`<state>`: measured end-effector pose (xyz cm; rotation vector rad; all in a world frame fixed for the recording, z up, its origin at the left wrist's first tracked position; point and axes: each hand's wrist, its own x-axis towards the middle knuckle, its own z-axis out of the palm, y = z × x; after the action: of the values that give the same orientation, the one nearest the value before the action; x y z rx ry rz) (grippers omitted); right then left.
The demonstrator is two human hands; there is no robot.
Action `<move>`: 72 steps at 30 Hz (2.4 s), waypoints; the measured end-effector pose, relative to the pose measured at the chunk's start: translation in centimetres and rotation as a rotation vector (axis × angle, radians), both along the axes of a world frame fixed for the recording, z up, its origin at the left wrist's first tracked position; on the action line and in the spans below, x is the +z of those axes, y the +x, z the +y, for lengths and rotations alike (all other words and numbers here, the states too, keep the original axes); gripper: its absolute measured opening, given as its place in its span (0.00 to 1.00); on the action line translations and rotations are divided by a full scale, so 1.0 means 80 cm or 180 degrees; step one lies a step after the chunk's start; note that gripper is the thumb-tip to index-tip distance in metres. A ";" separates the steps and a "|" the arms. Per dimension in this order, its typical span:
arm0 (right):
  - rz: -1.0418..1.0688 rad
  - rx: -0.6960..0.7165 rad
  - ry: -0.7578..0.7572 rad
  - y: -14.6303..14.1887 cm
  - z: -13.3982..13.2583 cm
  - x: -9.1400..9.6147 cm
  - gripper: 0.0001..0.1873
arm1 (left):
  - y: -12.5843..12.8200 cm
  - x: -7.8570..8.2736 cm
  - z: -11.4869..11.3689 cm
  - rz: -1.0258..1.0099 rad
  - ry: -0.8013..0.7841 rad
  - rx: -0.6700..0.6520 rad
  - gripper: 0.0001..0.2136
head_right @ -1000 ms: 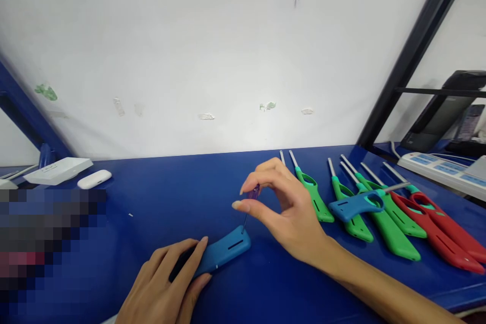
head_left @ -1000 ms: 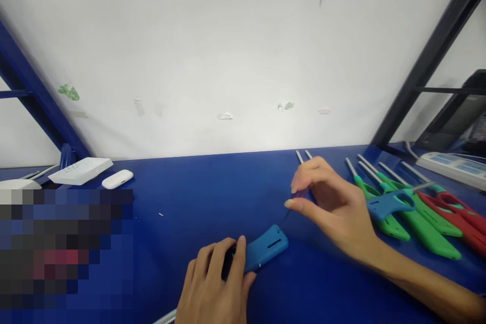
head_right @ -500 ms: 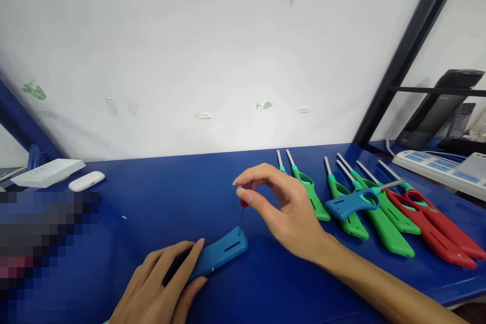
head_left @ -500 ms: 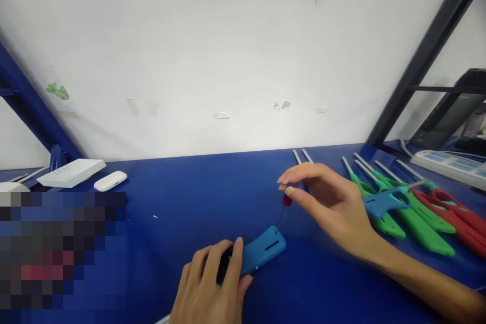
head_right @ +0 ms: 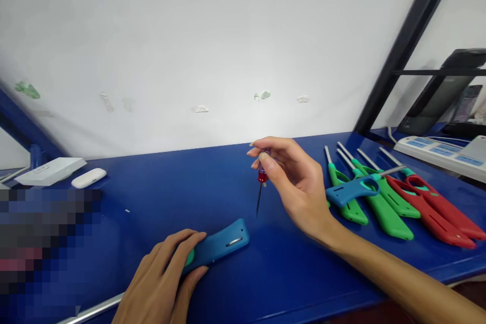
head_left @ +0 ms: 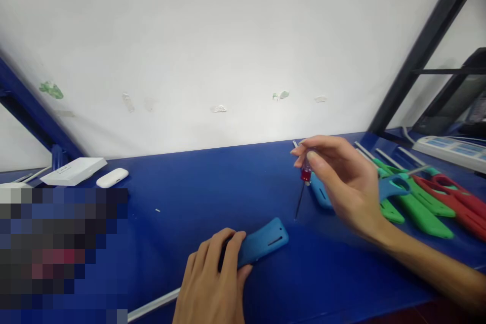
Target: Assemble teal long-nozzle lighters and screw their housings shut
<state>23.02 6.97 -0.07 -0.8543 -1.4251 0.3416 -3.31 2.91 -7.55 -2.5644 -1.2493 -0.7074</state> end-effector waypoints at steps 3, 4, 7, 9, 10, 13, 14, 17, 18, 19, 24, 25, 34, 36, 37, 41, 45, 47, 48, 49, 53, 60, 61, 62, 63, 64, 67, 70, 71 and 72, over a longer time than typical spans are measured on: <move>-0.0252 -0.0104 -0.0052 0.003 -0.003 -0.004 0.11 | 0.004 0.004 -0.004 -0.0008 -0.0070 0.0034 0.18; -0.0427 -0.0182 -0.0085 0.005 -0.003 -0.004 0.12 | 0.006 0.005 -0.005 -0.0015 -0.0111 0.0028 0.19; -0.0882 -0.0135 -0.0198 0.003 0.001 -0.001 0.12 | 0.011 0.007 -0.006 -0.0053 -0.0354 0.0067 0.21; -0.1318 0.0060 -0.0397 -0.009 0.008 0.007 0.12 | 0.012 0.006 -0.006 -0.0065 -0.0376 0.0058 0.22; -0.1543 0.0184 -0.0520 -0.019 0.013 0.011 0.13 | 0.013 0.006 -0.006 -0.0071 -0.0363 0.0054 0.22; -0.2245 0.0629 -0.0954 -0.067 0.036 0.021 0.13 | 0.013 0.005 -0.006 -0.0080 -0.0345 0.0070 0.23; -0.2425 0.0757 -0.1007 -0.087 0.047 0.022 0.11 | 0.013 0.004 -0.007 -0.0082 -0.0354 0.0071 0.23; -0.2908 0.1117 -0.1127 -0.149 0.085 0.017 0.09 | 0.014 0.002 -0.007 -0.0111 -0.0369 0.0065 0.23; -0.3051 0.1218 -0.1173 -0.170 0.098 0.014 0.11 | 0.014 0.001 -0.006 -0.0118 -0.0377 0.0068 0.24; -0.3179 0.1312 -0.1237 -0.189 0.109 0.011 0.13 | 0.014 0.000 -0.006 -0.0122 -0.0381 0.0082 0.24; -0.3580 0.1346 -0.1619 -0.254 0.145 0.004 0.19 | 0.018 -0.006 -0.005 -0.0131 -0.0285 0.0200 0.24; -0.3639 0.1345 -0.1674 -0.260 0.148 0.003 0.19 | 0.018 -0.007 -0.005 -0.0138 -0.0265 0.0217 0.23; -0.3610 0.1420 -0.1654 -0.249 0.141 0.000 0.18 | 0.018 -0.007 -0.003 -0.0170 -0.0201 0.0179 0.19; -0.3507 0.1451 -0.1646 -0.231 0.132 0.009 0.17 | 0.017 -0.008 -0.003 -0.0158 -0.0197 0.0171 0.20; -0.3432 0.1463 -0.1641 -0.220 0.126 0.015 0.16 | 0.016 -0.008 -0.003 -0.0141 -0.0199 0.0155 0.20; -0.2990 0.1436 -0.1577 -0.164 0.097 0.040 0.08 | 0.013 -0.009 -0.005 -0.0092 -0.0221 0.0059 0.21; -0.2615 0.1060 -0.1552 -0.104 0.061 0.053 0.09 | 0.010 -0.010 -0.005 -0.0052 -0.0098 -0.0005 0.20; -0.2499 0.0845 -0.1508 -0.077 0.041 0.052 0.11 | 0.009 -0.010 -0.005 -0.0047 -0.0028 0.0018 0.19; -0.2457 0.0749 -0.1478 -0.065 0.030 0.051 0.10 | 0.009 -0.009 -0.004 -0.0043 0.0001 0.0021 0.19; -0.2407 0.0660 -0.1435 -0.054 0.020 0.048 0.09 | 0.008 -0.009 -0.004 -0.0036 0.0025 0.0017 0.19; -0.2043 0.0192 -0.1286 -0.020 -0.024 0.030 0.10 | 0.007 -0.006 -0.004 0.0026 0.0124 -0.0015 0.18; -0.1848 -0.0798 -0.1489 -0.003 -0.070 -0.013 0.10 | 0.006 -0.006 -0.002 0.0144 0.0156 -0.0055 0.18; -0.1846 -0.0793 -0.1439 -0.004 -0.072 -0.018 0.09 | 0.006 -0.006 -0.002 0.0155 0.0163 -0.0067 0.18; -0.1841 -0.0776 -0.1380 -0.006 -0.072 -0.023 0.08 | 0.006 -0.006 -0.002 0.0168 0.0178 -0.0084 0.18; -0.1835 -0.0744 -0.1320 -0.008 -0.072 -0.028 0.07 | 0.006 -0.007 -0.002 0.0178 0.0197 -0.0085 0.18; -0.1832 -0.0706 -0.1256 -0.010 -0.071 -0.032 0.06 | 0.006 -0.007 -0.002 0.0193 0.0202 -0.0077 0.18; -0.1861 -0.0575 -0.1182 -0.015 -0.066 -0.045 0.05 | 0.006 -0.007 -0.003 0.0209 0.0181 -0.0015 0.18; -0.1905 -0.0499 -0.1107 -0.016 -0.063 -0.054 0.05 | 0.007 -0.006 -0.004 0.0185 0.0156 -0.0027 0.18; -0.1918 -0.0492 -0.1062 -0.016 -0.063 -0.056 0.06 | 0.007 -0.006 -0.003 0.0175 0.0162 -0.0045 0.18; -0.1938 -0.0483 -0.1011 -0.015 -0.064 -0.058 0.06 | 0.008 -0.005 -0.003 0.0171 0.0162 -0.0056 0.18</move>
<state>21.80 1.85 -4.70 -1.3992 -1.8778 0.1988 -2.71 2.65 -7.97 -2.5389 -1.1787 -0.6603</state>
